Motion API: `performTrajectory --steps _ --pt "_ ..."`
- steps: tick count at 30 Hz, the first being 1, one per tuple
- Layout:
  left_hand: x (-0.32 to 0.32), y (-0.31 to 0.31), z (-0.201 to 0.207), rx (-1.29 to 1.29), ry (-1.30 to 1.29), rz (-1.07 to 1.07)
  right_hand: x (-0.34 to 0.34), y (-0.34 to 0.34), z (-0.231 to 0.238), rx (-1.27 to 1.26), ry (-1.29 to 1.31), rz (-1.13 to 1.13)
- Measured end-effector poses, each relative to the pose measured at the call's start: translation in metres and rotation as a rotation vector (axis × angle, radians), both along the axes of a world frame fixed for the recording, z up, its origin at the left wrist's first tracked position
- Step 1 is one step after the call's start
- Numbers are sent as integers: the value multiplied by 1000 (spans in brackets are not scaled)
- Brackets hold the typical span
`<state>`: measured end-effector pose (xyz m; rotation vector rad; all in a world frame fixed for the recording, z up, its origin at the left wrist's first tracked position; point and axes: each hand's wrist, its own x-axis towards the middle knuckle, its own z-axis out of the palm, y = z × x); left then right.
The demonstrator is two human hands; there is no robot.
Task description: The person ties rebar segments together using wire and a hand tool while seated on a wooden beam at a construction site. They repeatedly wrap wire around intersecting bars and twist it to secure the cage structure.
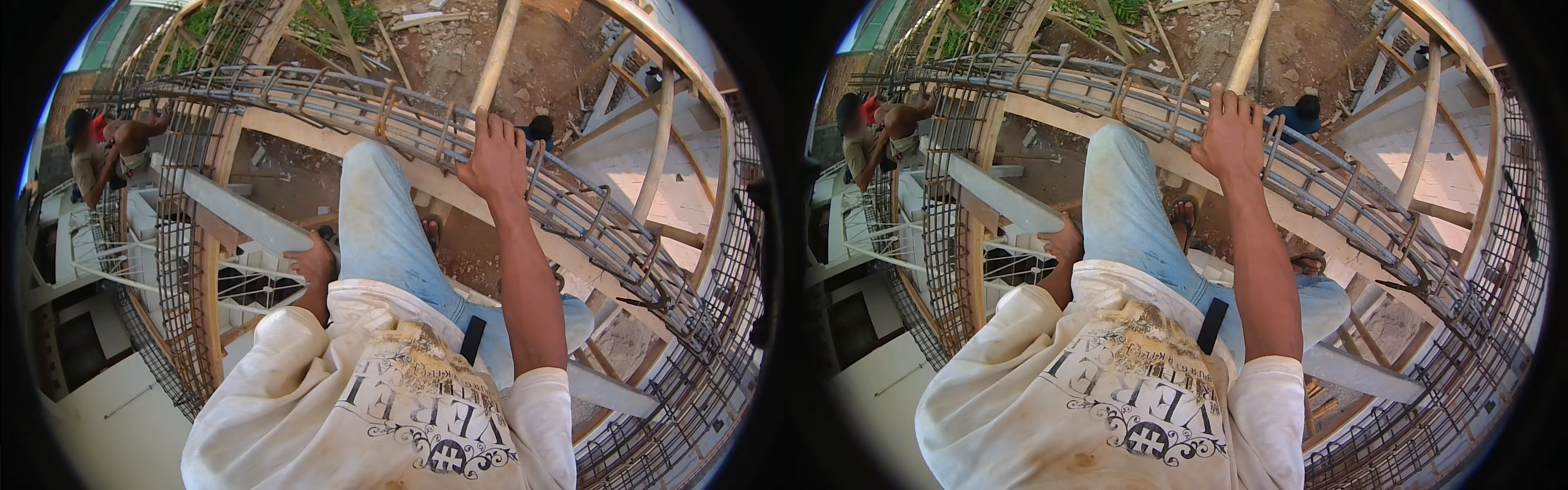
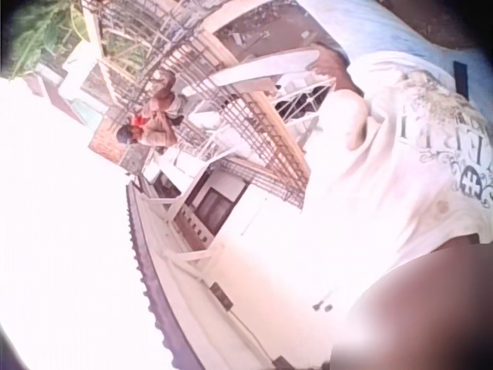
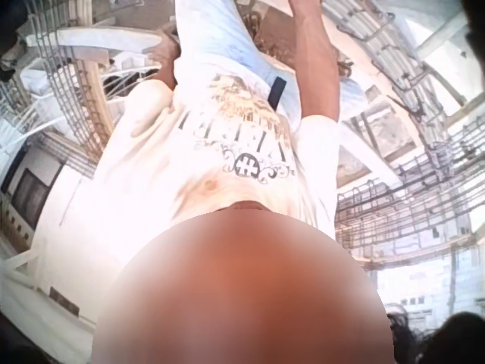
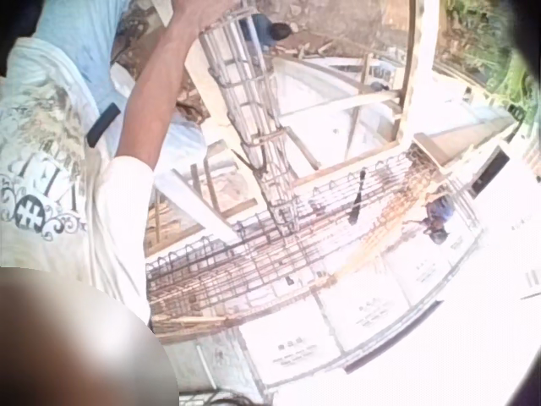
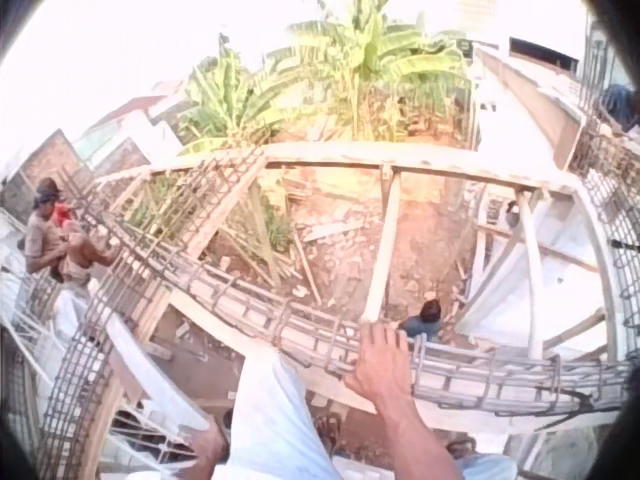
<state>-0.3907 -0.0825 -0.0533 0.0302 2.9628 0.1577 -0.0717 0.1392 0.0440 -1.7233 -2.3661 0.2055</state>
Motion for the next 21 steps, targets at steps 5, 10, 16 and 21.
performTrajectory --steps 5,10,16,21 --pt "1 0 -2 -38 43 -1 -3 4 1 16 7 13" --pt "-1 -1 -7 -78 42 -20 -2 3 3 38 5 11" --pt "0 -1 -7 -64 33 -37 2 -1 3 56 1 2" --pt "-2 -5 -15 -42 68 -21 2 -4 6 21 -18 12"
